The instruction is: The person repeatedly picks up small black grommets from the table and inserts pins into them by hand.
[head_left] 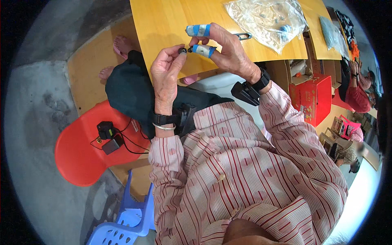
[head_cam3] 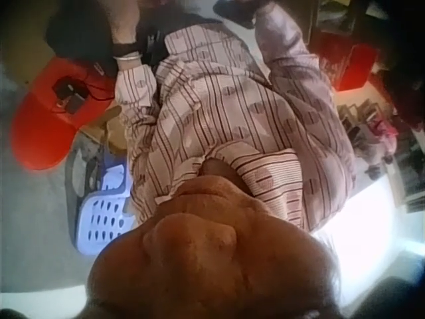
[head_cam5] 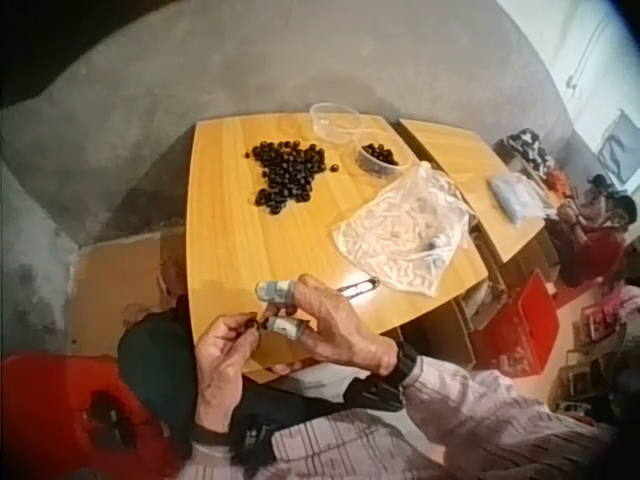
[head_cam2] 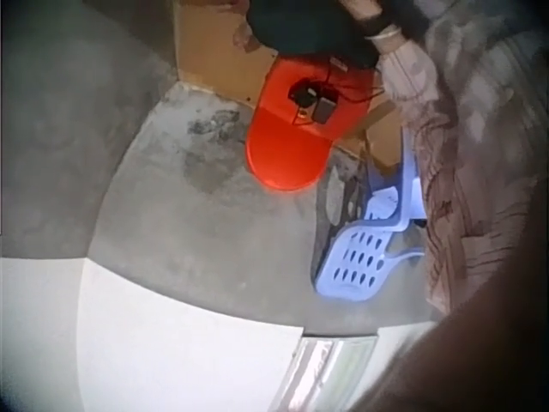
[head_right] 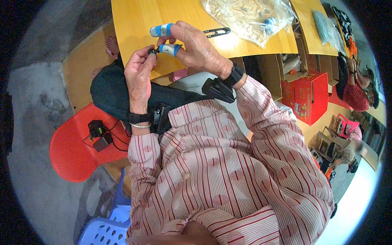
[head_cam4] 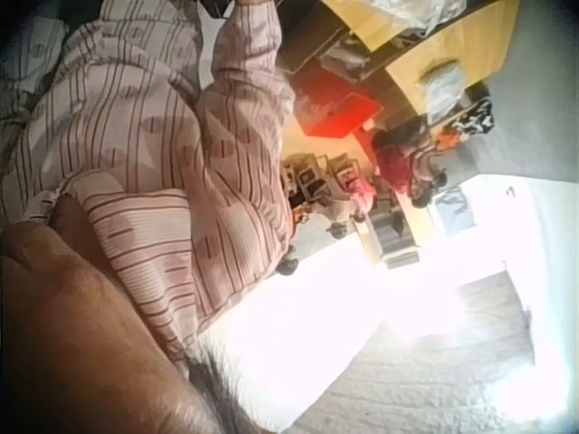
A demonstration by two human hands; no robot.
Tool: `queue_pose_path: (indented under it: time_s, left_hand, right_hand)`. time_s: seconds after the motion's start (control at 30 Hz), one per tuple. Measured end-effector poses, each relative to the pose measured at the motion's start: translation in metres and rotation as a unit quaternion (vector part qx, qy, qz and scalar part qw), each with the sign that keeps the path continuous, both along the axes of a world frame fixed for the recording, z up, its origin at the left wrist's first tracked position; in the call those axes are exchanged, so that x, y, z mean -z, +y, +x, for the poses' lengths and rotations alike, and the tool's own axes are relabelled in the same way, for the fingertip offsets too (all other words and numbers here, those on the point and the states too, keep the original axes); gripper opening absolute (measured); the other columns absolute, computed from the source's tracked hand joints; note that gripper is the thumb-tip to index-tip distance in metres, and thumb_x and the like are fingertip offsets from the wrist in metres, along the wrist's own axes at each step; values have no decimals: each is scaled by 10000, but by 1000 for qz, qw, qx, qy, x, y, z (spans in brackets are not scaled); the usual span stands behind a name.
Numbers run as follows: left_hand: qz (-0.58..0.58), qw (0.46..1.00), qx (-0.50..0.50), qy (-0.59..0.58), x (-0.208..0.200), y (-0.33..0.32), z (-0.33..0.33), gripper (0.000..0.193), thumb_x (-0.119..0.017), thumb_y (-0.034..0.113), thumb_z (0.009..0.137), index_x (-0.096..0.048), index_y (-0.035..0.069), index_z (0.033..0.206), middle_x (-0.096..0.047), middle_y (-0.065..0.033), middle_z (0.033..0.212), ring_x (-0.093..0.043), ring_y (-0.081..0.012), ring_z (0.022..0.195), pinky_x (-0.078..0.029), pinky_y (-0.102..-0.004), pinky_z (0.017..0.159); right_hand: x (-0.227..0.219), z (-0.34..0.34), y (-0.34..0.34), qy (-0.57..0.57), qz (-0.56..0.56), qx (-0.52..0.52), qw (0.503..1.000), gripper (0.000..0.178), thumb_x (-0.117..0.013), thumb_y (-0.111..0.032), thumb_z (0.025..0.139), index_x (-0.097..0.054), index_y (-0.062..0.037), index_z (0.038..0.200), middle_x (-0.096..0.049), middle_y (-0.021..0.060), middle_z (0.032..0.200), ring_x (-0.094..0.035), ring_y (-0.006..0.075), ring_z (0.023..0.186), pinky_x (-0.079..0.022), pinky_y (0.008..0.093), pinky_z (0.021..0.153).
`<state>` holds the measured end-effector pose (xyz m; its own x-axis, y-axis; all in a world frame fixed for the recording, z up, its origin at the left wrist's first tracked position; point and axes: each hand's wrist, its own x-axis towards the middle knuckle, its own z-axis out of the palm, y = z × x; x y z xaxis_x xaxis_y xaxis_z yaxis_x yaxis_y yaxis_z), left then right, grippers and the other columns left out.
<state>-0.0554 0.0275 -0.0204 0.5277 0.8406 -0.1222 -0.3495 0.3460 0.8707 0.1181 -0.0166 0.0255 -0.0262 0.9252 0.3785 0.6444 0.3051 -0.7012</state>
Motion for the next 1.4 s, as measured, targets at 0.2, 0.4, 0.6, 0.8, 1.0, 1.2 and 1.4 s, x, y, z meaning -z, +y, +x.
queue_pose_path:
  time_s: [0.2, 0.4, 0.6, 0.8, 1.0, 1.2, 1.4]
  left_hand:
    - [-17, 1000, 3, -3, -2, -2, 1, 205, -584, -7, 839, -562, -34, 1041, -585, -40, 908, -535, -76, 798, -436, -194, 740]
    - [-17, 1000, 2, -13, 1, -2, -1, 196, -589, 17, 840, -560, -35, 1027, -581, -45, 908, -529, -78, 809, -432, -198, 756]
    - [-16, 1000, 7, -18, -2, -1, -1, 191, -597, 27, 840, -561, -33, 1018, -583, -40, 902, -521, -74, 805, -426, -201, 758]
    - [-34, 999, 18, -25, 0, -1, -2, 193, -603, 35, 840, -563, -30, 1017, -585, -37, 901, -520, -74, 799, -424, -203, 750]
    - [-3, 1000, 21, -7, -4, -2, -4, 193, -596, 36, 846, -558, -38, 1020, -583, -40, 891, -523, -75, 788, -429, -201, 735]
    - [59, 998, 26, 10, -20, -6, -5, 211, -594, 29, 847, -553, -45, 1040, -582, -48, 887, -535, -84, 789, -440, -202, 729]
    - [53, 998, 35, 8, -43, -9, -9, 224, -596, 62, 855, -557, -42, 1050, -579, -46, 877, -546, -89, 802, -440, -210, 744]
  right_hand:
    - [-9, 1, 5, -47, 27, -12, 998, 350, -678, -65, 764, -580, -66, 1100, -624, 40, 881, -568, 186, 748, -485, 293, 693]
    - [-9, 3, 8, -82, 5, -43, 996, 336, -559, 86, 664, -565, -56, 967, -579, 67, 838, -553, 269, 815, -483, 353, 698]
    - [-8, 2, 10, -121, -2, -59, 991, 385, -630, -24, 780, -546, -72, 1153, -604, 47, 896, -575, 225, 815, -510, 314, 709]
    - [-12, -1, 11, -82, 15, -69, 994, 391, -550, 82, 652, -555, -63, 1015, -572, 72, 836, -545, 279, 829, -482, 353, 735]
    - [-19, 2, 13, -101, 17, -107, 989, 400, -593, 62, 739, -543, -40, 1122, -591, 72, 882, -593, 243, 819, -511, 331, 723]
    - [-29, 5, 11, -103, 26, -132, 986, 397, -499, 116, 649, -515, -36, 1016, -567, 88, 898, -555, 297, 831, -482, 377, 718]
    - [-44, 5, 6, -77, 39, -125, 988, 371, -509, 113, 660, -518, -24, 1005, -572, 88, 874, -557, 298, 841, -477, 367, 707]
